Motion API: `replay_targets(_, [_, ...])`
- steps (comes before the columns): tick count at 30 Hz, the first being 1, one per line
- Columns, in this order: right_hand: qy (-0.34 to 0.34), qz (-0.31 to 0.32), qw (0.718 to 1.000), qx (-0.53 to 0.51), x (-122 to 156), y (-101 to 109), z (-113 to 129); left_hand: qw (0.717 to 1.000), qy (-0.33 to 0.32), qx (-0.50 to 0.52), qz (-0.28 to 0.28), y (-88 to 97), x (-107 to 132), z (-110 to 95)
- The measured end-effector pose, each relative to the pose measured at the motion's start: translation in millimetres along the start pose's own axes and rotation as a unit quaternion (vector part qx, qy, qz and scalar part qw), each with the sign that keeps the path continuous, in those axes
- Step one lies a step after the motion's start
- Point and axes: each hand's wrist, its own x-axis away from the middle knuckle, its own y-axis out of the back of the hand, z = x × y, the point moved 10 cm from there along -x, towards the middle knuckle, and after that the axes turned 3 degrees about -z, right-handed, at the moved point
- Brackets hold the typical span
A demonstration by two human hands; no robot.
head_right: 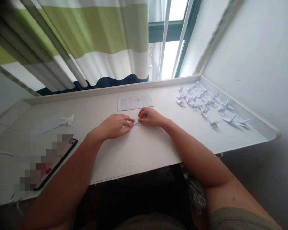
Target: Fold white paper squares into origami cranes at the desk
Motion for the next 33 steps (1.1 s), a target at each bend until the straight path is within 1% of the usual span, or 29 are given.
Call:
replay_targets(2, [-0.007,-0.011,1.0,-0.004,-0.1,0.5,-4.0,0.999,0.009,-0.035,0.008,0.7,1.6,-4.9])
replay_targets(5, [-0.008,-0.02,1.0,-0.01,0.4,1.4,-7.3,0.998,0.001,-0.056,0.012,2.7,3.8,-16.7])
replay_targets(9, [-0.009,-0.02,1.0,-0.014,-0.1,2.3,-8.1,0.996,-0.02,-0.086,0.024,-4.6,11.2,-31.3])
replay_targets(14, [0.003,-0.012,0.999,-0.037,-2.7,0.1,-5.1,0.993,-0.024,-0.113,-0.009,-16.2,27.5,-42.5])
replay_targets(16, [0.01,-0.008,0.999,-0.048,-3.2,-1.3,-4.1,0.993,-0.04,-0.107,-0.02,-19.3,32.9,-46.1])
replay_targets(20, [0.018,-0.001,0.999,-0.041,-3.2,-3.0,-2.8,0.995,-0.049,-0.077,-0.037,-18.2,35.9,-41.3])
replay_targets(26, [0.026,0.015,0.999,-0.029,-1.9,-3.0,-2.1,0.998,-0.036,-0.033,-0.037,-18.1,33.5,-28.9])
replay_targets(30, [0.043,0.018,0.998,-0.043,-1.1,-3.9,-4.0,0.998,-0.043,-0.034,-0.037,-18.8,34.8,-29.6])
replay_targets(33, [0.057,0.005,0.997,-0.05,-1.1,-4.8,-5.1,0.997,-0.048,-0.047,-0.037,-18.5,35.8,-31.2])
